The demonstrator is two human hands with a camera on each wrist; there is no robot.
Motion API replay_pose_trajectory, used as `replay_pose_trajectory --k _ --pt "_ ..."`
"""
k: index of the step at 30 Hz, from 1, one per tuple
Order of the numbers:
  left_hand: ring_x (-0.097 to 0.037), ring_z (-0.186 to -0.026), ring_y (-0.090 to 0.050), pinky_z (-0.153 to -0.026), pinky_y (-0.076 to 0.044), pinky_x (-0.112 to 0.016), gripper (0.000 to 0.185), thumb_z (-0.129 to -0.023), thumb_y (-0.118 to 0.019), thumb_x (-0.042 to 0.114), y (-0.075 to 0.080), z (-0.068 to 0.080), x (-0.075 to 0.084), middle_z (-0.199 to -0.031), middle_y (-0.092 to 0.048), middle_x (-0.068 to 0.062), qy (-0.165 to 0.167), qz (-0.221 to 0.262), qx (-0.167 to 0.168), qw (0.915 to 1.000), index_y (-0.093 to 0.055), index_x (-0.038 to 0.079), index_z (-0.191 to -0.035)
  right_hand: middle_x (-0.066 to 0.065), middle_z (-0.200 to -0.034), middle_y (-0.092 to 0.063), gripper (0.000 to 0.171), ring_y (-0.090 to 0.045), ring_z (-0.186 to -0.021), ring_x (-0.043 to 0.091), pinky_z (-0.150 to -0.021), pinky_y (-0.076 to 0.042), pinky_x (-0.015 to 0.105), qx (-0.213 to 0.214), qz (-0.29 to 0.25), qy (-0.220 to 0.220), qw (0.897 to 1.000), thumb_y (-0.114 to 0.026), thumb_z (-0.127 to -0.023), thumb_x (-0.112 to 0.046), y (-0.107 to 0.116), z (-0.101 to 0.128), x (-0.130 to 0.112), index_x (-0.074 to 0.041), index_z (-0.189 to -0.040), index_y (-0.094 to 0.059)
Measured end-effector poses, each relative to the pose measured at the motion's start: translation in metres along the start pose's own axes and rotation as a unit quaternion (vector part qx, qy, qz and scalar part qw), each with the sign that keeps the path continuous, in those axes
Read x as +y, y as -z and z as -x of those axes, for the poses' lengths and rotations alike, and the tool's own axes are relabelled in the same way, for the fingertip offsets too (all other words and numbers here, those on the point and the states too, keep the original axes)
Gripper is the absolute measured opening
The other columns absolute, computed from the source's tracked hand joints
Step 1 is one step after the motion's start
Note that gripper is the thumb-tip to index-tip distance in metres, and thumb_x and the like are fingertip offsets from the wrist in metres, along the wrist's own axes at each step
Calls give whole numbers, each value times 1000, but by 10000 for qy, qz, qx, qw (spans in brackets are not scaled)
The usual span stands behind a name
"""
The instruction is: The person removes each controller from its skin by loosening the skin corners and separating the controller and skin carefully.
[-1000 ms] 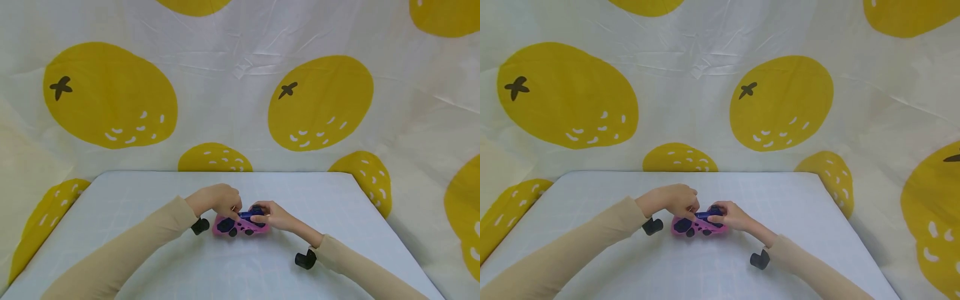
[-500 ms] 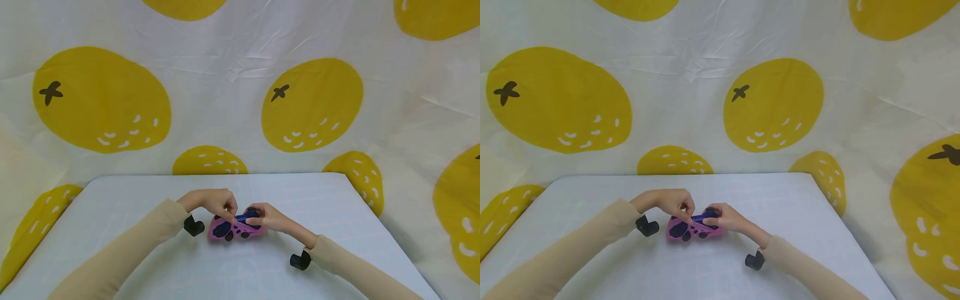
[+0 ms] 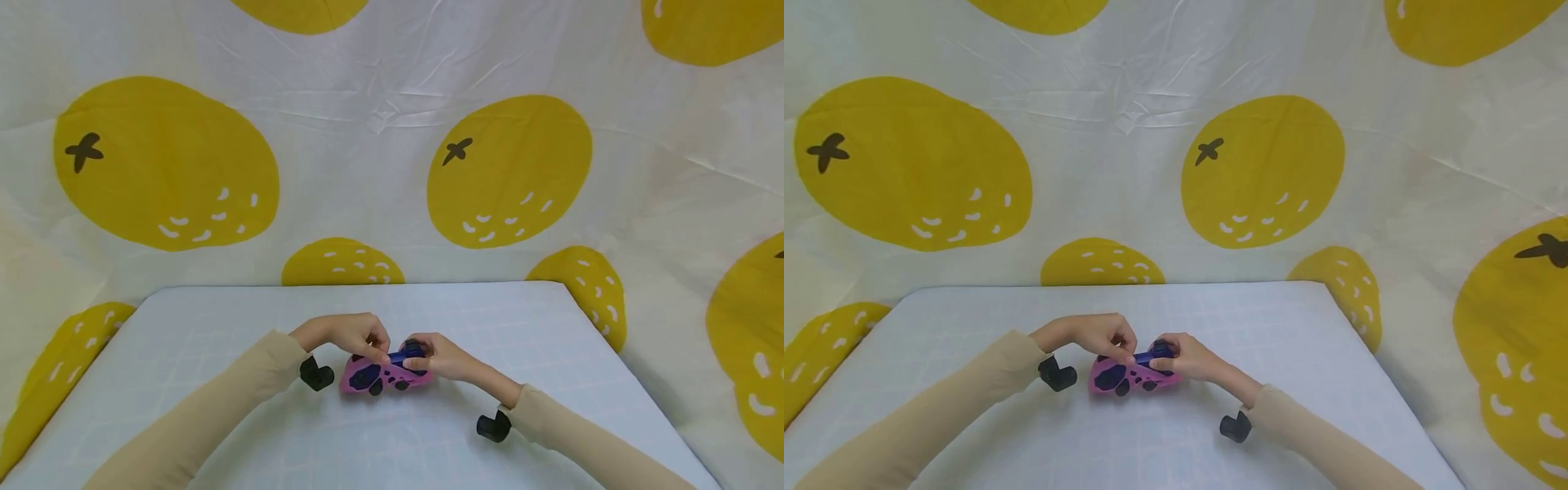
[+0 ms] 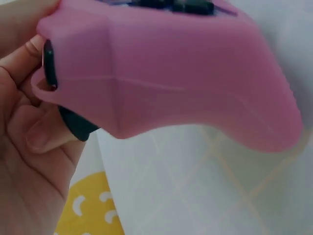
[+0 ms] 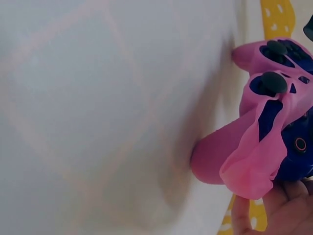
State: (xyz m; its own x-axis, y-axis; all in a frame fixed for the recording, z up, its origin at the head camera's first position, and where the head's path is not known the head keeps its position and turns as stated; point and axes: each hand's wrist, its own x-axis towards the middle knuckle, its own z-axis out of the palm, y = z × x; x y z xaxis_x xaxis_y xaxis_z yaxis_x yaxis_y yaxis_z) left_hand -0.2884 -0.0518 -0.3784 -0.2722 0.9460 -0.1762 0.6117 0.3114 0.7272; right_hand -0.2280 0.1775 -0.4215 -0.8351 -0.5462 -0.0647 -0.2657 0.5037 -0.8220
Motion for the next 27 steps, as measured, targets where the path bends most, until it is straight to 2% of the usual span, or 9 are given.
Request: replay_pose_trajectory --k 7,15,19,24,27 --pt "0 -60 -41 -59 -34 -16 28 -93 -63 20 0 -2 -4 -63 -45 10 -173 -59 45 9998 -57 5 -70 9 -93 -65 32 -54 -78 13 -69 -47 26 -50 58 78 9999 -64 -91 -23 3 -1 3 0 -113 -60" --pt "0 -61 -42 -61 -37 -15 26 -93 -63 17 -1 -2 -7 -64 -48 10 -64 58 17 10000 -58 3 -71 9 -94 -65 30 -54 -79 13 -70 -46 24 -77 43 46 10000 -64 -91 -21 2 4 4 0 -113 -61" --pt "1 -61 -42 -61 -37 -15 26 -93 -63 19 0 -1 -9 -64 -48 10 -110 -7 27 9999 -58 4 -71 10 -96 -65 29 -55 -80 13 -71 -47 24 -89 5 45 10000 -64 -91 -21 2 4 3 0 -112 -61" --pt "0 -61 -44 -60 -40 -16 26 -92 -63 20 4 1 -11 -65 -49 10 -156 -24 198 9997 -61 4 -72 10 -97 -65 30 -56 -80 11 -71 -48 24 -28 27 106 9999 -63 -92 -23 3 4 2 -1 -113 -60" --pt "-1 -61 -45 -59 -42 -16 25 -92 -64 20 5 4 -12 -64 -51 9 -71 3 293 9995 -64 5 -73 9 -97 -65 31 -57 -80 12 -71 -48 23 14 46 139 9999 -62 -92 -25 2 2 3 -2 -112 -60"
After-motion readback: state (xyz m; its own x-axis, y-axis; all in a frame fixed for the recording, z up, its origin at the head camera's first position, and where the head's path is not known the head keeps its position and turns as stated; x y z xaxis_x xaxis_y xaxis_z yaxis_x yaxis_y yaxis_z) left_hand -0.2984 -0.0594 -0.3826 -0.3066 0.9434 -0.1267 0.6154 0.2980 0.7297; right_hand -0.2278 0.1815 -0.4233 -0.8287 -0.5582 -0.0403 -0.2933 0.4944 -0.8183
